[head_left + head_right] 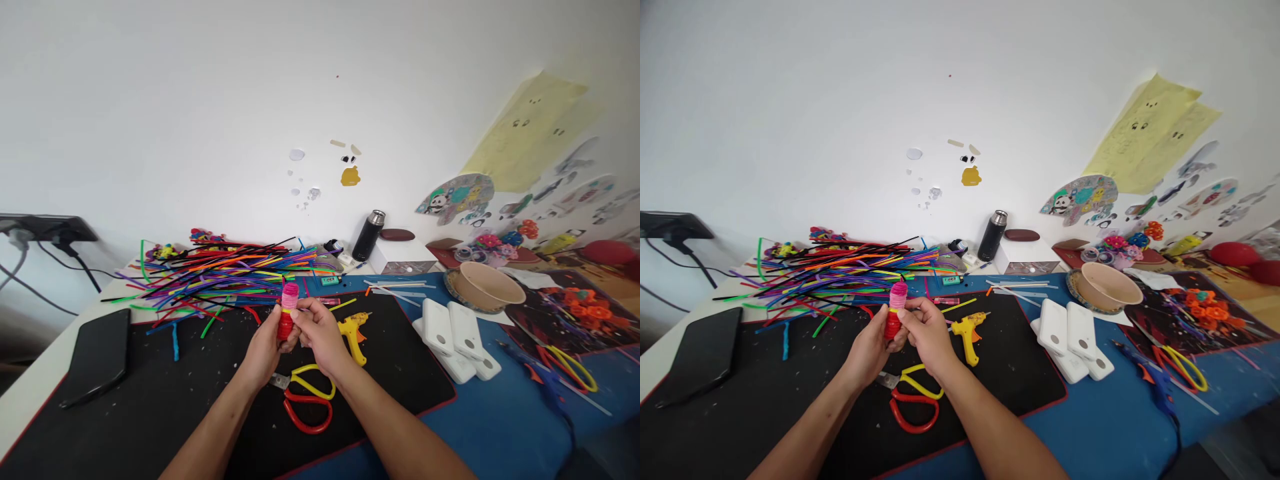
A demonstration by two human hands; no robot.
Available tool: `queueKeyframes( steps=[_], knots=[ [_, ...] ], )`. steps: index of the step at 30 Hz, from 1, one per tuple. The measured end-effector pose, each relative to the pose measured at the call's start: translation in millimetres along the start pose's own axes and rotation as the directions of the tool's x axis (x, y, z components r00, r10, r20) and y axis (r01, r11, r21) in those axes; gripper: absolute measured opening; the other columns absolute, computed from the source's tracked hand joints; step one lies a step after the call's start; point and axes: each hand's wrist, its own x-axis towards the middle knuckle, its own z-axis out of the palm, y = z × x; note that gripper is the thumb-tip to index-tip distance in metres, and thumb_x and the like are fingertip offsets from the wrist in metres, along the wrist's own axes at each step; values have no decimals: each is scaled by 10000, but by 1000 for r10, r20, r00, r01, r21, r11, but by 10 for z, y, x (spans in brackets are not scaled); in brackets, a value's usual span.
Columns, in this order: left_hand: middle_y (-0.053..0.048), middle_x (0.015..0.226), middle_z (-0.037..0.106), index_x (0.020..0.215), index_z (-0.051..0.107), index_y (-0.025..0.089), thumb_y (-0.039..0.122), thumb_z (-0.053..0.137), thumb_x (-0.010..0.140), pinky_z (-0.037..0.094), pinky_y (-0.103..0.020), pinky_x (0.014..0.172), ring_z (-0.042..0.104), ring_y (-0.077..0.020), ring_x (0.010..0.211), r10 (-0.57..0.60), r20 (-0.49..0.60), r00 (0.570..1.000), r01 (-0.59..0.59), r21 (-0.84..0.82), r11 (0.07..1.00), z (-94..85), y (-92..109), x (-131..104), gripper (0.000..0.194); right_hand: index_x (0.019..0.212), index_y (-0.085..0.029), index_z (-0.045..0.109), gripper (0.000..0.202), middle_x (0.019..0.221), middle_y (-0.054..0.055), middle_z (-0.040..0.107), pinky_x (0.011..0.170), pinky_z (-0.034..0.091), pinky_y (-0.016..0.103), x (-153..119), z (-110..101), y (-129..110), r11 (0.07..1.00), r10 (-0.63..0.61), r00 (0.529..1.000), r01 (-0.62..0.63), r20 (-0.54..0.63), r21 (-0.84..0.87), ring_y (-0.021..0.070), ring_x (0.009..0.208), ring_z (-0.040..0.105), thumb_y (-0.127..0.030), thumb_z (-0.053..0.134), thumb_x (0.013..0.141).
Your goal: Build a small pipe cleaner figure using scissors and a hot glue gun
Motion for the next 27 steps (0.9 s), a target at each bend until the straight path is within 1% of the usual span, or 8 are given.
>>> queueKeyframes(
  steps=[4,9,14,17,19,23,24,27],
  knots=[
    [39,584,448,726,546,189,891,554,851,243,-258,502,306,-101,514,2,38,999,-2,10,1000,1,15,-25,713,868,-217,619,417,463,-129,442,414,154,204,5,-38,12,1000,6,1000,-6,1,1,49,369,270,-515,879,739],
    [48,615,439,883,593,185,985,507,768,210,-253,507,283,-113,534,13,53,999,-14,9,1000,-23,-4,-32,813,868,-216,619,404,467,-135,433,412,146,200,-7,-57,12,1000,12,1000,-12,2,7,44,372,247,-502,875,742],
    [36,644,437,898,594,188,1053,429,695,193,-264,523,265,-118,556,-4,111,994,3,7,1000,-34,18,-41,904,855,-211,623,370,478,-126,452,413,150,199,-14,-55,0,1000,6,1000,-6,-9,-2,43,378,254,-474,863,752],
    [28,666,452,912,593,189,1076,427,645,201,-268,527,275,-121,569,5,131,991,-8,23,1000,-36,29,-43,941,853,-211,619,381,477,-125,460,410,149,199,-10,-60,-1,1000,5,1000,-6,-16,-5,42,376,246,-482,865,748],
    [34,674,445,913,587,192,1046,505,661,191,-265,522,261,-115,571,16,131,991,-23,56,998,-45,16,-38,894,855,-213,612,395,472,-129,451,406,143,200,-8,-65,0,1000,10,1000,-10,-15,2,42,374,235,-490,871,742],
    [47,690,426,892,561,197,819,715,800,184,-258,527,243,-104,578,24,141,990,-40,115,993,-85,-37,-26,647,863,-217,608,415,468,-142,410,400,133,204,-8,-74,1,1000,17,1000,-17,-18,14,43,373,225,-500,882,730],
    [47,694,427,889,553,198,797,719,816,185,-258,528,244,-104,581,32,152,988,-50,116,992,-96,-47,-27,626,863,-217,607,420,470,-143,406,399,132,205,-8,-74,1,1000,18,1000,-17,-19,16,42,374,224,-502,884,728],
    [42,710,426,894,545,195,849,670,812,181,-257,529,248,-104,591,63,181,981,-84,108,991,-120,-56,-38,671,868,-217,603,428,476,-146,398,401,131,203,-10,-76,5,999,21,1000,-20,-23,27,39,382,215,-503,889,727]
  ],
)
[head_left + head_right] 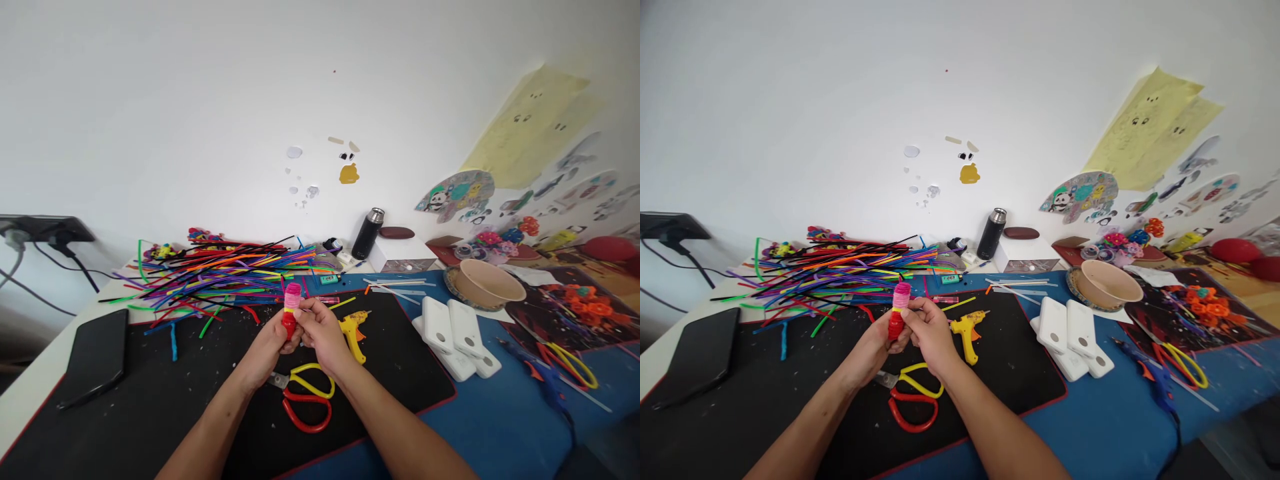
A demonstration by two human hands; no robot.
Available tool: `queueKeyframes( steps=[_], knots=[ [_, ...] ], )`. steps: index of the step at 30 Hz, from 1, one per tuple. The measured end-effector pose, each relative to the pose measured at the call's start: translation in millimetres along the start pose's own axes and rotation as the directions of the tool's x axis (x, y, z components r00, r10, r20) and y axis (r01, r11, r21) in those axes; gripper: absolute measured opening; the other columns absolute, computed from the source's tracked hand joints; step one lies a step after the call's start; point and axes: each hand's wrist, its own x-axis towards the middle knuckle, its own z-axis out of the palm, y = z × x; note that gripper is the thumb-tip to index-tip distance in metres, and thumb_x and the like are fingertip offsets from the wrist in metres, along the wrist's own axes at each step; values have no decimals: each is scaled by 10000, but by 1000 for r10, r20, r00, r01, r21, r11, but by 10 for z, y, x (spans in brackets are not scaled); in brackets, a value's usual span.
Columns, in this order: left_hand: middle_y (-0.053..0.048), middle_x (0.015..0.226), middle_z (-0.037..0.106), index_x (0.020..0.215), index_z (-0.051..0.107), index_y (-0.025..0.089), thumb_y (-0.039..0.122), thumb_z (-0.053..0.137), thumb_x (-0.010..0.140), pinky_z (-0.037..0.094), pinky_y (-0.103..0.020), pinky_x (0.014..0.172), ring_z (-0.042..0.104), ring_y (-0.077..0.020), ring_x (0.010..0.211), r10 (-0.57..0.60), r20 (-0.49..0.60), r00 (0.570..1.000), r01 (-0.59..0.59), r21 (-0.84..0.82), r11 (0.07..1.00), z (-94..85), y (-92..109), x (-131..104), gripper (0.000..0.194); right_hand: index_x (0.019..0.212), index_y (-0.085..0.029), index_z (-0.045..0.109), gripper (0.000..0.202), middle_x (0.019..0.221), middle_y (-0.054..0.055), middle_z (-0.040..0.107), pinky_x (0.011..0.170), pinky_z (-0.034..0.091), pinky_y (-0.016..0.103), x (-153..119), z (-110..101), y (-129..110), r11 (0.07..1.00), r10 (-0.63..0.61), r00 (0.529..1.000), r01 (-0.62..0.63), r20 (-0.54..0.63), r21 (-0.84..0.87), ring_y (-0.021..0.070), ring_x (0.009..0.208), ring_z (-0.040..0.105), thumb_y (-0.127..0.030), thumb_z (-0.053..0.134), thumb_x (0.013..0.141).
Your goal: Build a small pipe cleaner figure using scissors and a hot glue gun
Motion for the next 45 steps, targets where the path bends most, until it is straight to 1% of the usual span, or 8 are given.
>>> queueKeyframes(
  steps=[5,11,20,27,32,36,38,45],
  knots=[
    [77,688,354,969,568,188,750,804,776,176,-245,531,220,-94,589,-3,10,1000,3,13,1000,-1,14,-13,639,872,-217,602,439,481,-147,399,407,137,199,-3,-7,0,1000,15,1000,-15,8,5,33,385,212,-500,900,717],
    [30,651,453,796,539,189,779,592,910,224,-269,535,305,-112,572,-71,-74,995,68,-45,997,33,30,20,602,875,-210,622,410,488,-108,503,407,142,201,0,-24,23,1000,-3,999,3,37,-1,38,384,237,-508,876,752],
    [32,574,423,648,494,205,738,543,920,214,-278,523,272,-111,534,-124,-106,987,118,-58,991,18,-7,63,601,915,-205,645,374,499,-117,494,415,160,193,5,-32,70,1000,-27,999,26,48,7,38,391,235,-470,869,774],
    [37,563,385,605,489,202,711,481,972,207,-285,527,272,-111,533,-108,-123,987,112,29,993,0,-35,53,627,898,-213,616,393,498,-120,485,408,149,195,-2,-47,111,999,-12,999,11,35,42,36,388,221,-481,874,774],
    [43,586,414,687,502,208,746,549,919,223,-276,517,281,-113,537,-89,-98,991,89,-4,996,17,-31,49,588,893,-212,617,404,496,-116,501,406,145,198,-9,-42,87,999,-5,1000,4,23,48,37,391,222,-480,885,755],
    [55,622,444,810,545,196,668,682,881,214,-255,514,291,-106,545,-64,-116,991,66,14,998,35,-1,24,497,875,-212,622,409,487,-140,424,405,142,203,-16,-33,70,998,-12,1000,11,18,55,35,391,205,-493,892,750],
    [56,623,442,815,544,194,642,680,896,222,-251,516,295,-105,548,-63,-119,991,66,20,998,39,1,14,474,873,-214,623,415,493,-147,398,406,139,204,-21,-29,72,998,-13,1000,12,17,59,34,391,194,-499,896,746],
    [69,591,423,864,563,196,600,638,920,237,-254,514,294,-109,526,-33,-171,985,43,54,998,41,-35,24,414,883,-213,622,416,509,-132,450,413,144,202,-30,-8,76,999,-18,1000,17,14,50,37,400,220,-496,896,749]
  ],
)
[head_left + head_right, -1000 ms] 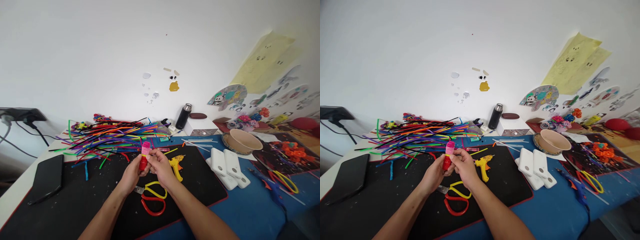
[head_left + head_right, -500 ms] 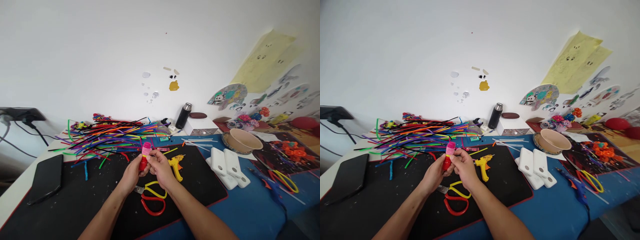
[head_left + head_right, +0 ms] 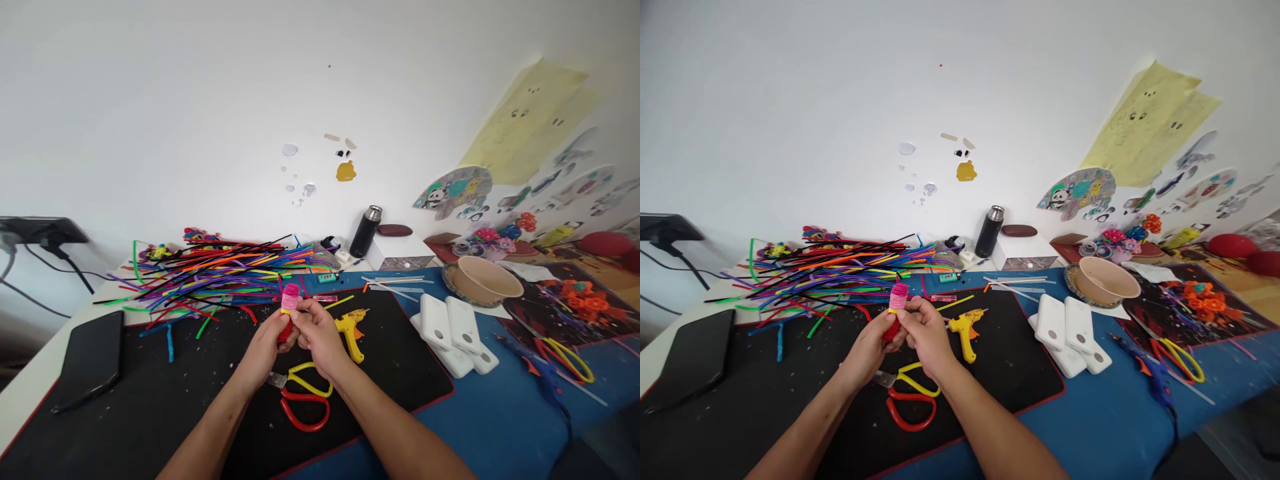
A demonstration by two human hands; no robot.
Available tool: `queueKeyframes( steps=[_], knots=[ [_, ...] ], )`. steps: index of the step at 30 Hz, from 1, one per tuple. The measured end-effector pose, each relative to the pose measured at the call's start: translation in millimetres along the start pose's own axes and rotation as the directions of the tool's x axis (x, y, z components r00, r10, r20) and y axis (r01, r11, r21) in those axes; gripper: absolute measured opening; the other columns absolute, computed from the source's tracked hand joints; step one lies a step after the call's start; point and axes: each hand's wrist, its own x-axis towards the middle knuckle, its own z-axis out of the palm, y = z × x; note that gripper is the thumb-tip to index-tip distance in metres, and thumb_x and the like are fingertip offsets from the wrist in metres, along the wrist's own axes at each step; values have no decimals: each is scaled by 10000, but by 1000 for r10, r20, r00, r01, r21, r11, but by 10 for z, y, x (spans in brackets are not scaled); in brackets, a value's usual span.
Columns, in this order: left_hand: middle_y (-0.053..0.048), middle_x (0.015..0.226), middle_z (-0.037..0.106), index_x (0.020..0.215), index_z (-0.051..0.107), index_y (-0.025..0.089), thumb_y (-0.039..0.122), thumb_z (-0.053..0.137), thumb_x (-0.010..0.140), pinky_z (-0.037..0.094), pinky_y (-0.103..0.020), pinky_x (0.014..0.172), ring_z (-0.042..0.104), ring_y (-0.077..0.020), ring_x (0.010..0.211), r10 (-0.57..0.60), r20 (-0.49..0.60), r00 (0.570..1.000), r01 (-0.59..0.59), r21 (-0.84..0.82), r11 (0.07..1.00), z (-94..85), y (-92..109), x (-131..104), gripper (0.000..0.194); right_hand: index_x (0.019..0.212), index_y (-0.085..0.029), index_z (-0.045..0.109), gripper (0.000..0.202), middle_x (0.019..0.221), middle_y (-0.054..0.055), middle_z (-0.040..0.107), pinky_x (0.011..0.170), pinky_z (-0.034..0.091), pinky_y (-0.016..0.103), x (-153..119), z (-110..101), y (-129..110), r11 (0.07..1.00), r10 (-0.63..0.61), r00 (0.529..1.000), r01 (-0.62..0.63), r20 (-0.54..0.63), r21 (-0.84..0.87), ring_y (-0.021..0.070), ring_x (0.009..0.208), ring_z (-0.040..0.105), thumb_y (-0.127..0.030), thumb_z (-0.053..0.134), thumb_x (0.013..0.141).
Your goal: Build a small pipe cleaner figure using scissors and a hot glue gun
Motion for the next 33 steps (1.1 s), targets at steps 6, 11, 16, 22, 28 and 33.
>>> queueKeyframes(
  steps=[6,11,16,22,28,33],
  knots=[
    [68,587,421,846,553,201,603,599,932,247,-255,511,303,-110,516,14,-6,1000,-13,39,999,-4,-10,13,414,896,-214,619,419,500,-125,476,413,145,199,-3,15,-6,1000,-2,1000,2,-4,-23,38,388,234,-509,881,755],
    [65,595,434,843,542,203,616,620,909,226,-250,501,301,-106,518,-5,16,1000,5,8,1000,10,-7,20,426,883,-215,611,421,493,-129,455,411,144,201,-13,10,-12,999,0,1000,0,-10,-35,39,395,208,-514,879,758],
    [62,604,439,860,548,196,648,632,903,208,-250,503,288,-106,529,-16,43,999,16,-11,1000,13,-3,18,461,889,-214,615,427,488,-135,430,414,130,206,-18,-3,-4,999,-1,1000,1,-7,-40,38,391,199,-526,877,760],
    [69,657,412,922,580,177,592,745,871,214,-252,531,295,-103,577,-40,109,993,43,-24,999,-32,22,-16,450,871,-222,603,443,493,-147,375,412,136,210,-23,-31,3,1000,10,1000,-11,-28,-23,37,394,195,-526,895,735],
    [64,683,418,924,572,181,607,749,894,219,-251,541,297,-101,592,-61,114,992,64,-22,998,-33,17,-29,462,902,-212,633,423,494,-142,375,420,138,216,-16,-63,18,999,24,999,-25,-46,-26,41,406,190,-517,882,747],
    [72,670,387,906,540,196,688,710,902,211,-244,521,271,-95,571,-16,161,987,15,9,1000,16,30,-25,520,902,-204,662,421,493,-142,362,424,126,216,-8,-87,-2,998,60,997,-61,-56,-12,43,415,191,-499,899,719]
  ],
)
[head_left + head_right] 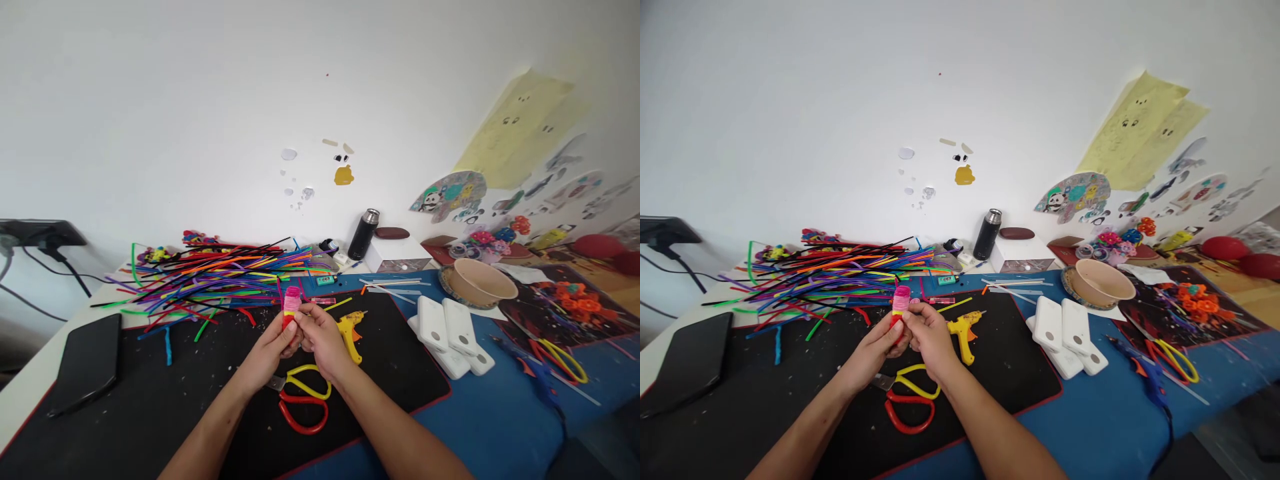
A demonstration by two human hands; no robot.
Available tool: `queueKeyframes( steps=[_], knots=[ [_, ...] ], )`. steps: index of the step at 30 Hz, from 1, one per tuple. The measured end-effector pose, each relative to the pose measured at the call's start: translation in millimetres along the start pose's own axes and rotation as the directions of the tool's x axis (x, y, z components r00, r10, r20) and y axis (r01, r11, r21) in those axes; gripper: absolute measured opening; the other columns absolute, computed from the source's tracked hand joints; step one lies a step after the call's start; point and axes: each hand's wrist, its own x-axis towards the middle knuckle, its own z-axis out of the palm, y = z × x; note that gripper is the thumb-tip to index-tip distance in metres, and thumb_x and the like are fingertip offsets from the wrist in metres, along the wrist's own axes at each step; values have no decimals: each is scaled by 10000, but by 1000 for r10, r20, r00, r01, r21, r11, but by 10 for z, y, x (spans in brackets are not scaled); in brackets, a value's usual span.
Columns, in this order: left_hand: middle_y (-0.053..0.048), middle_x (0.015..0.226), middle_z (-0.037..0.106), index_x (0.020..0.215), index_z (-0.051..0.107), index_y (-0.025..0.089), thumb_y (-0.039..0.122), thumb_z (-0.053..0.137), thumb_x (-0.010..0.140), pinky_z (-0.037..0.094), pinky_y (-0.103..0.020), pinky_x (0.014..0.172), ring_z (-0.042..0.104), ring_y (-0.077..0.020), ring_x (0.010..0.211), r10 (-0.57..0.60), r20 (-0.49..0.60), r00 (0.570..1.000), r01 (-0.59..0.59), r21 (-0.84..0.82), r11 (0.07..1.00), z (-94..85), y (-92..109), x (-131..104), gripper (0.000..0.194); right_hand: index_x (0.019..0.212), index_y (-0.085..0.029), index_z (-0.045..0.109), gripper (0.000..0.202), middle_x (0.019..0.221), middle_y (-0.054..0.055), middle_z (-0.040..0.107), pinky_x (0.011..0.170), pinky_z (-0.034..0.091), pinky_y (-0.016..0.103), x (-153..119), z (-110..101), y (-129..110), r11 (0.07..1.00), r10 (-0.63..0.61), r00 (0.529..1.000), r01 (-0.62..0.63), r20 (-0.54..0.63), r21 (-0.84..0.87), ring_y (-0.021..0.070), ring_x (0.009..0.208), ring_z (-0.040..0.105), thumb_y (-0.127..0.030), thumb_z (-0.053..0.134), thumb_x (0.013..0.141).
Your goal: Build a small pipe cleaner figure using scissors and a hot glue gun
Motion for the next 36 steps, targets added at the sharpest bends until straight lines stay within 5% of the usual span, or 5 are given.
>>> queueKeyframes(
  steps=[7,17,21,26,36],
  knots=[
    [75,662,366,889,569,196,745,718,857,203,-242,521,258,-101,573,-24,-5,1000,25,99,995,-42,66,20,570,907,-207,668,407,467,-151,363,420,124,216,-4,-48,-27,1000,-9,1000,9,19,6,38,388,188,-488,903,729],
    [28,642,502,828,644,176,718,678,880,354,-272,582,429,-150,606,43,-104,994,-1,379,925,-95,53,24,546,886,-199,649,404,470,-149,378,414,136,212,-10,-88,-18,999,-28,1000,27,-8,-34,38,384,213,-486,893,737],
    [40,662,531,990,694,175,605,745,860,374,-263,575,445,-144,598,52,-131,990,-7,320,947,-80,87,40,452,884,-197,649,398,477,-147,392,407,141,208,6,-69,8,999,-23,1000,22,-9,-39,38,376,226,-482,886,740],
    [18,760,656,1287,606,189,508,851,786,414,-251,561,533,-144,612,48,-167,985,-16,189,982,-83,93,60,642,885,-190,653,389,556,-100,527,409,145,205,-1,-32,-6,998,-13,1000,13,-10,-53,28,381,257,-477,878,751],
    [43,659,614,991,603,205,587,821,820,464,-254,551,564,-148,597,124,-202,971,-83,201,976,-77,89,59,472,851,-202,637,419,479,-140,412,412,122,210,-18,-28,-3,1000,-20,1000,20,-10,-16,35,382,210,-507,900,736]
  ],
)
